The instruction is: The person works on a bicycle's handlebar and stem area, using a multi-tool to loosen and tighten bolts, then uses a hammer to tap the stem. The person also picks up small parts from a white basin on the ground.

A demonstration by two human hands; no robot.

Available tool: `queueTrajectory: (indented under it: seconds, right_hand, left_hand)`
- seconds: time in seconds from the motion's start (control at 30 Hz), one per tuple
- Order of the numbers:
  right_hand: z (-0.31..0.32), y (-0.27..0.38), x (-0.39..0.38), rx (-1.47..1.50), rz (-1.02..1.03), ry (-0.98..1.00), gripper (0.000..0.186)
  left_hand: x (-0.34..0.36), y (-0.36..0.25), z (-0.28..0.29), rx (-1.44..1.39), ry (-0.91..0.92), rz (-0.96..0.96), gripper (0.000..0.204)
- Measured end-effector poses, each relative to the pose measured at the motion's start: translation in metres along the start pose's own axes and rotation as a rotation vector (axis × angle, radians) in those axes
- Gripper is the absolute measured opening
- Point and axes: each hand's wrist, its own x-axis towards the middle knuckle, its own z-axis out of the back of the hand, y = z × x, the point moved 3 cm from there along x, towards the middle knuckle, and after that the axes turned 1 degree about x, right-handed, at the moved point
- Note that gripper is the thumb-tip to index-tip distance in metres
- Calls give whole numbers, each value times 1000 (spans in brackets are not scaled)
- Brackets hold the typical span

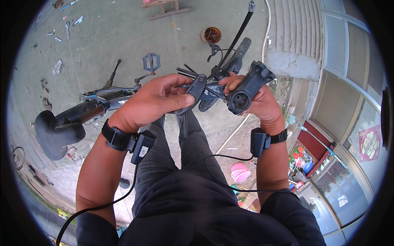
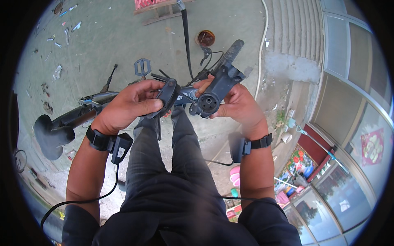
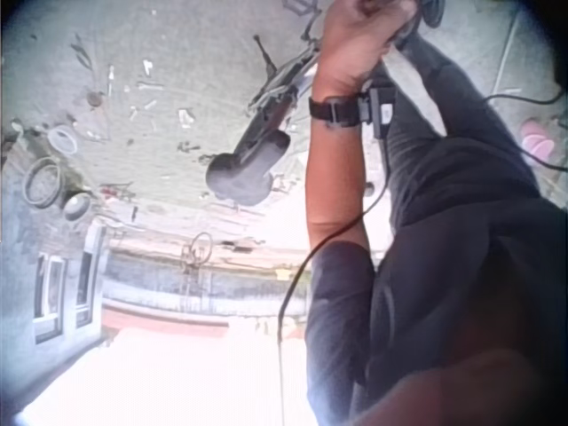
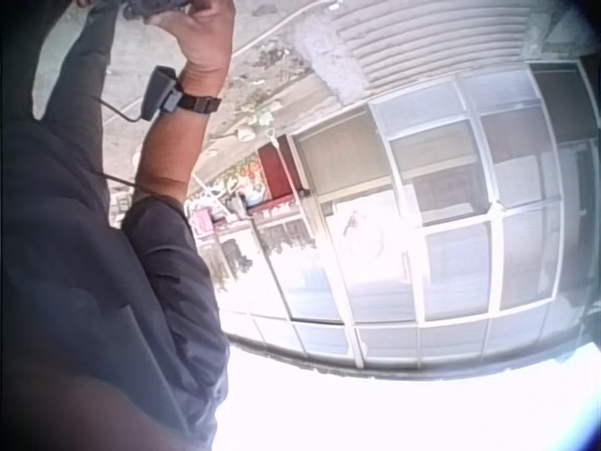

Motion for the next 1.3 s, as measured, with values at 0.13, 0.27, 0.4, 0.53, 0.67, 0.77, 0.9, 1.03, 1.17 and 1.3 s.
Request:
queueTrajectory:
  seconds: [0.13, 0.27, 0.4, 0.53, 0.67, 0.77, 0.9, 1.03, 1.17, 1.3]
  right_hand:
    - [-3, 0, -5, 12, -16, -5, 53]
    - [-2, -2, -2, 17, -7, -3, 54]
    - [-3, -2, -3, 19, -9, 1, 55]
    - [-3, 0, -3, 14, -15, 0, 54]
    - [-4, 0, -3, 16, -17, -3, 53]
    - [-3, 0, -3, 11, -7, 2, 52]
    - [-3, -1, -3, 26, -15, 3, 52]
    - [-3, -1, -3, 19, -2, 14, 52]
    - [-3, -2, -3, 28, -9, 12, 52]
    - [-3, -2, -2, 25, -1, 18, 53]
  left_hand:
    - [-4, -2, -4, 10, -12, 39, 50]
    - [-3, -10, -1, 47, -34, 59, 49]
    - [-1, -23, 1, 144, 7, 119, 50]
    - [6, -37, 3, 245, 43, 173, 44]
    - [9, -44, 5, 306, 42, 250, 44]
    - [9, -47, 3, 344, 12, 251, 46]
    - [7, -46, 3, 367, 25, 234, 48]
    - [2, -35, -2, 243, 51, 104, 45]
    - [-2, -17, -2, 68, 21, 41, 51]
    - [3, 6, -4, -21, -65, -40, 56]
